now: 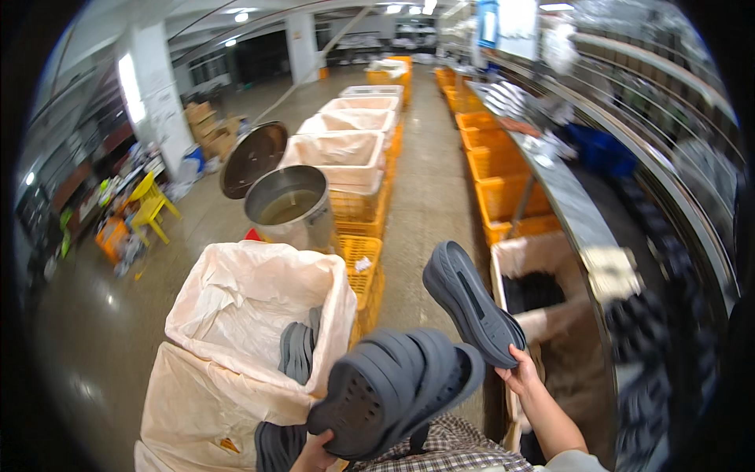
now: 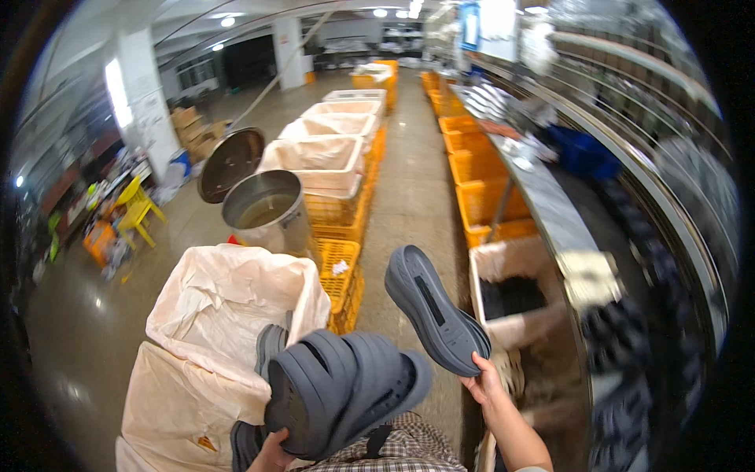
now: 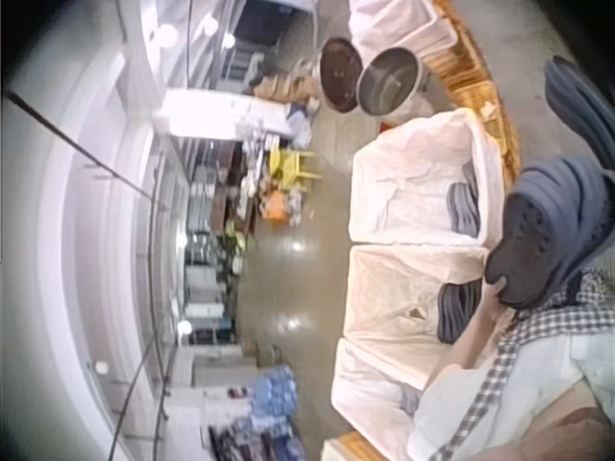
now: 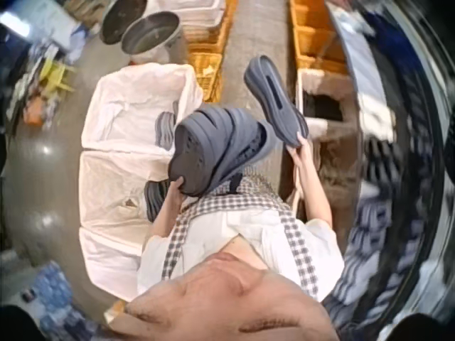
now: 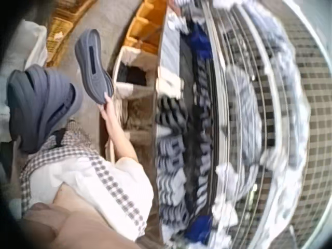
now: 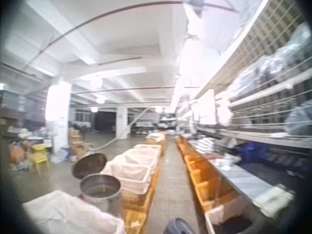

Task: The person picks up pairs of gray and neon green slippers from a metal shelf, turns them over to inspect the soles, and places them into yellow bins lined with white bags. The person also handles white insoles, placing them on the shelf. The task involves organizing footwear in a warehouse-like setting.

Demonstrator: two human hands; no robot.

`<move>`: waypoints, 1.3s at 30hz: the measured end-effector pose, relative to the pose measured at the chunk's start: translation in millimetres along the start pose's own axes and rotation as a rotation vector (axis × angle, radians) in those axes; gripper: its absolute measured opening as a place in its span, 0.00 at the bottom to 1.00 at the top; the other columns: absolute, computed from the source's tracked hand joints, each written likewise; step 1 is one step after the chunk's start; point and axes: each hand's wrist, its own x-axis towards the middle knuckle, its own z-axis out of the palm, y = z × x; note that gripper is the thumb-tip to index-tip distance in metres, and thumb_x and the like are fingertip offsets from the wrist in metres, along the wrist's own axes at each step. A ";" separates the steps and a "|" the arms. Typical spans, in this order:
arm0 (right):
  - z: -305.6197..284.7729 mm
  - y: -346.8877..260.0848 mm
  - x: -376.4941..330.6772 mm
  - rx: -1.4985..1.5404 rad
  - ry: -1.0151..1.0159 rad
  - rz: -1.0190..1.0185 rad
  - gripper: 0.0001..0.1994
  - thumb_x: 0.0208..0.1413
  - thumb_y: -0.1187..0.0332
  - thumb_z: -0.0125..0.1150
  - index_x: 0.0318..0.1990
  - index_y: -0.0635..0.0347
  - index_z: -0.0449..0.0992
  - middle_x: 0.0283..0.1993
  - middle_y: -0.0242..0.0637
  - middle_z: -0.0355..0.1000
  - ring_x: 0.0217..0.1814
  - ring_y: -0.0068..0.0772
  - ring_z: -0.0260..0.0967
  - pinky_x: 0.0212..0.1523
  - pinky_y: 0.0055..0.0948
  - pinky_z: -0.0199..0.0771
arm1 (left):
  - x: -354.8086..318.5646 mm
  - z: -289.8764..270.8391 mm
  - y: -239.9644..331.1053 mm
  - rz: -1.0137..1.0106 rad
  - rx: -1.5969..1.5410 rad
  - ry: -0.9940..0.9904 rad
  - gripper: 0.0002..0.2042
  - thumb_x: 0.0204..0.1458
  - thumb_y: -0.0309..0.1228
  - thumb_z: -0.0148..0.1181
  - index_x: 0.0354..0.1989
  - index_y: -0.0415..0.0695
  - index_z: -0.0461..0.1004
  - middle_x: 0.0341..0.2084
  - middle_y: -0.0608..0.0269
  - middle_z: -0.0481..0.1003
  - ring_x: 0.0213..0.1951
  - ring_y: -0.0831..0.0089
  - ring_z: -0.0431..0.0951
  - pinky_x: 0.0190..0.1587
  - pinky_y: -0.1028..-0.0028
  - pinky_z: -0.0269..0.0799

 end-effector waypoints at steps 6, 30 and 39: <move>166.0 -72.6 215.6 -0.432 -0.172 -0.133 0.21 0.53 0.66 0.58 0.54 0.62 0.64 0.48 0.37 0.70 0.49 0.31 0.69 0.50 0.30 0.68 | 88.9 9.2 60.4 0.372 -0.176 0.139 0.38 0.46 0.43 0.61 0.63 0.41 0.51 0.62 0.55 0.56 0.62 0.54 0.57 0.63 0.53 0.52; 674.4 128.8 609.8 -2.402 -1.130 -1.361 0.19 0.43 0.57 0.64 0.41 0.55 0.71 0.40 0.35 0.74 0.48 0.39 0.68 0.49 0.39 0.62 | 201.4 25.4 131.7 0.908 -0.866 0.931 0.34 0.51 0.40 0.59 0.61 0.36 0.53 0.58 0.53 0.62 0.57 0.57 0.63 0.60 0.60 0.59; 679.8 216.0 666.1 -2.525 -1.506 -1.192 0.25 0.45 0.55 0.62 0.50 0.56 0.70 0.43 0.38 0.73 0.53 0.40 0.66 0.56 0.41 0.59 | 240.4 119.2 114.3 0.894 -1.123 1.137 0.26 0.52 0.38 0.58 0.57 0.39 0.61 0.52 0.55 0.69 0.51 0.59 0.70 0.53 0.61 0.67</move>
